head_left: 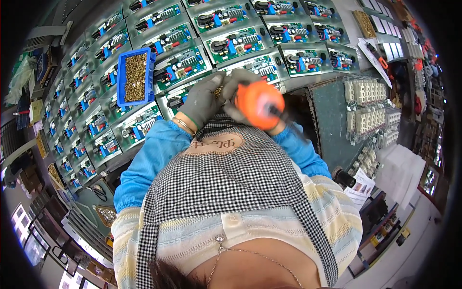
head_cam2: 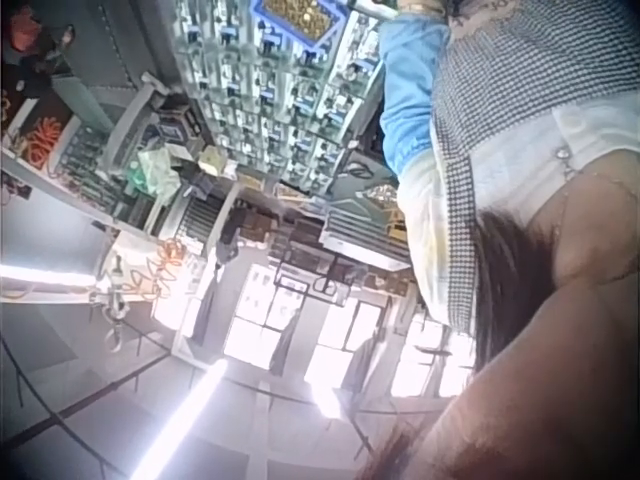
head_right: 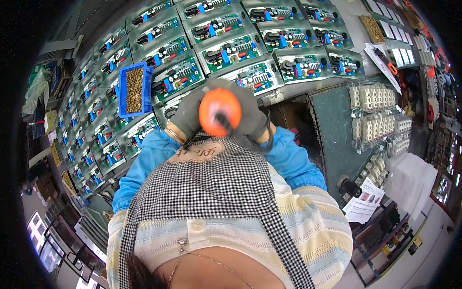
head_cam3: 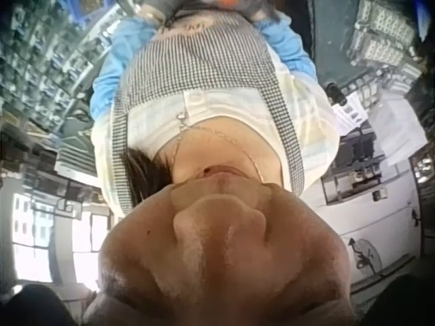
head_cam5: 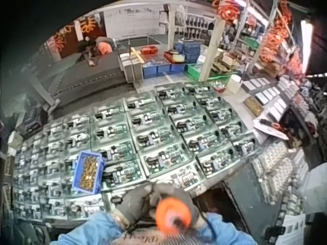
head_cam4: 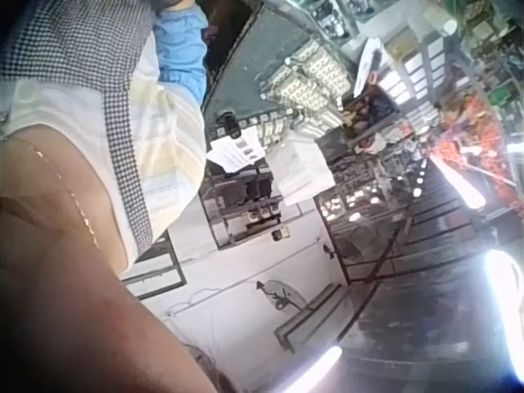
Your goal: The person fastens components onto printed circuit boards using an electric screwdriver, securing them with screws from a bin.
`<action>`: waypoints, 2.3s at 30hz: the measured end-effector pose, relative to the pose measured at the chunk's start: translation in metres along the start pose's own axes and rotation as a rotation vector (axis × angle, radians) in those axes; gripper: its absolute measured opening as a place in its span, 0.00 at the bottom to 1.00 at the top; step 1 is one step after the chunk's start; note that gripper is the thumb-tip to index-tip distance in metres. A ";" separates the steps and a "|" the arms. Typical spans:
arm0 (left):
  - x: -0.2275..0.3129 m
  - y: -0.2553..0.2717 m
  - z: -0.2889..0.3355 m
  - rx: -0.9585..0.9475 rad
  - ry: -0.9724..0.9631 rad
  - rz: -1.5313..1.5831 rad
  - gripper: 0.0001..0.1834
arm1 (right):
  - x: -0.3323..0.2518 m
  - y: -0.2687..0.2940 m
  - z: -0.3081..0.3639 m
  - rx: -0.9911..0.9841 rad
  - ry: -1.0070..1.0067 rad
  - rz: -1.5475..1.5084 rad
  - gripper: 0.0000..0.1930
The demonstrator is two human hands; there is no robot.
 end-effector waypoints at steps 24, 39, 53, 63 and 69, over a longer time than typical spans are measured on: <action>-0.035 -0.040 0.014 0.337 0.322 1.897 0.16 | -0.086 0.075 -0.077 0.204 0.255 -0.563 0.41; -0.032 -0.027 0.047 0.430 0.316 1.636 0.21 | -0.044 0.045 -0.079 0.382 0.040 -0.655 0.37; -0.026 0.065 0.074 0.329 0.327 -0.521 0.14 | -0.031 -0.002 -0.027 0.272 -0.111 -0.206 0.38; -0.056 0.059 0.059 0.076 0.101 -0.862 0.05 | -0.045 -0.007 -0.013 0.376 -0.029 -0.150 0.40; -0.051 0.062 0.062 0.062 0.008 -0.794 0.06 | -0.061 -0.009 -0.008 0.464 0.041 -0.105 0.41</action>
Point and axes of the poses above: each hand's wrist, its own z-axis away from the middle knuckle, its own y-axis out of the back of the hand, x = y × z, the point moved 8 cm from there along -z, towards the middle knuckle, and after that the axes turned 1 degree about -y, right-handed, at the moved point
